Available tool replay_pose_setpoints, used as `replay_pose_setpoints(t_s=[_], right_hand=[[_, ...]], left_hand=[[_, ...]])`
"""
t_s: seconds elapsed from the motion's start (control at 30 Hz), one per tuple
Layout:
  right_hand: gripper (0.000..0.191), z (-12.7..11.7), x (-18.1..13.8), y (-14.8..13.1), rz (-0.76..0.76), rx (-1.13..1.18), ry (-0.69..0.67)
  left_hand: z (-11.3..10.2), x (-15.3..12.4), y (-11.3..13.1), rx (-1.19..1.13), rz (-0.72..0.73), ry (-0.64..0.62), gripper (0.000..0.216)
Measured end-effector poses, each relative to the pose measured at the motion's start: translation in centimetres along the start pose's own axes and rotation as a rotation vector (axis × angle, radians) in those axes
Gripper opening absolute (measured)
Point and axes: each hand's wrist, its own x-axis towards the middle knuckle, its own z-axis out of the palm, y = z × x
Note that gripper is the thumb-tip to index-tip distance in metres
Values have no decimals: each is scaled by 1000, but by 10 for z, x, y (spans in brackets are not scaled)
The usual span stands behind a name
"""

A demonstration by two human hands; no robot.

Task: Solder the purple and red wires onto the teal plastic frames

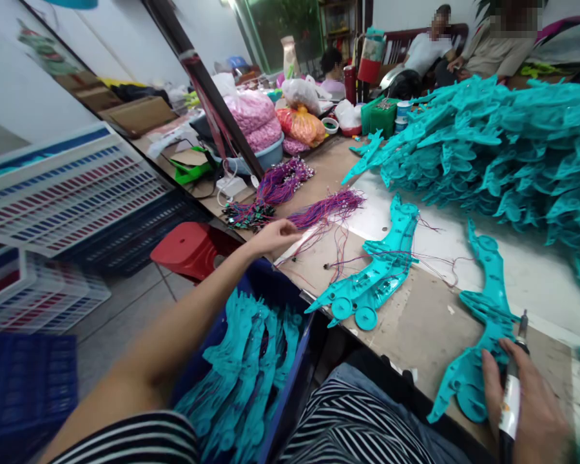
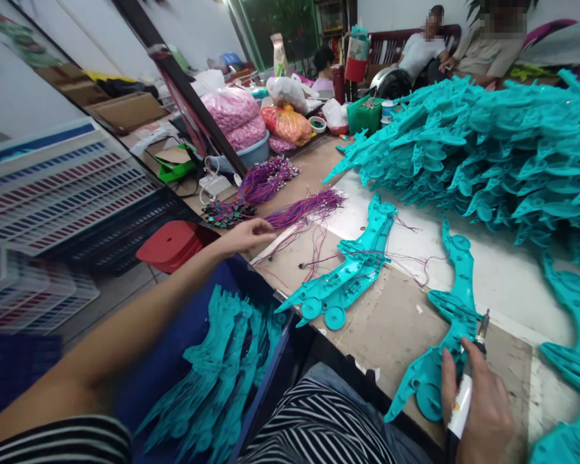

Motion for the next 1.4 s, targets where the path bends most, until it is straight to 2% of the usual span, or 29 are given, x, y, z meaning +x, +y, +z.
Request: replay_pose_setpoints(t_s=[0.07, 0.17, 0.3, 0.4, 0.5, 0.57, 0.7, 0.83, 0.9, 1.0, 1.07, 1.2, 1.3, 1.4], right_hand=[[52, 0, -1, 1, -2, 2, 8], [53, 1, -2, 2, -18, -23, -25], [51, 0, 0, 0, -3, -23, -11], [49, -1, 2, -2, -12, -18, 12], [48, 0, 2, -2, -23, -29, 66], [48, 2, 2, -2, -34, -24, 52], [44, 3, 0, -1, -1, -57, 43], [43, 4, -3, 3, -4, -58, 4], [43, 5, -6, 5, -11, -58, -7], [44, 7, -10, 7, 11, -41, -31], [43, 8, -12, 6, 36, -29, -38], [40, 9, -10, 4, 47, -12, -6], [39, 8, -7, 1, 29, 20, 7], [36, 7, -6, -1, 3, 14, 31]], left_hand=[[4, -15, -13, 189, -1, -89, 20], [7, -29, -24, 266, -38, -127, 4], [-3, -31, -23, 228, -73, -80, 4], [-17, -28, -18, 113, -127, -91, 13], [-26, -26, -13, -97, -264, -126, 15], [-29, -25, -10, -182, -355, -121, 11], [-38, -19, 2, -77, -365, -80, 10], [-55, -2, 30, -141, -294, -45, 12], [-64, 8, 52, -256, -250, -24, 11], [-75, 23, 91, -452, -183, -60, 10], [-84, 32, 118, -576, -76, -60, 19], [-104, 54, 163, -667, 169, 38, 43], [-112, 71, 189, -687, 267, 96, 28], [-104, 73, 211, -741, 358, 48, 27]])
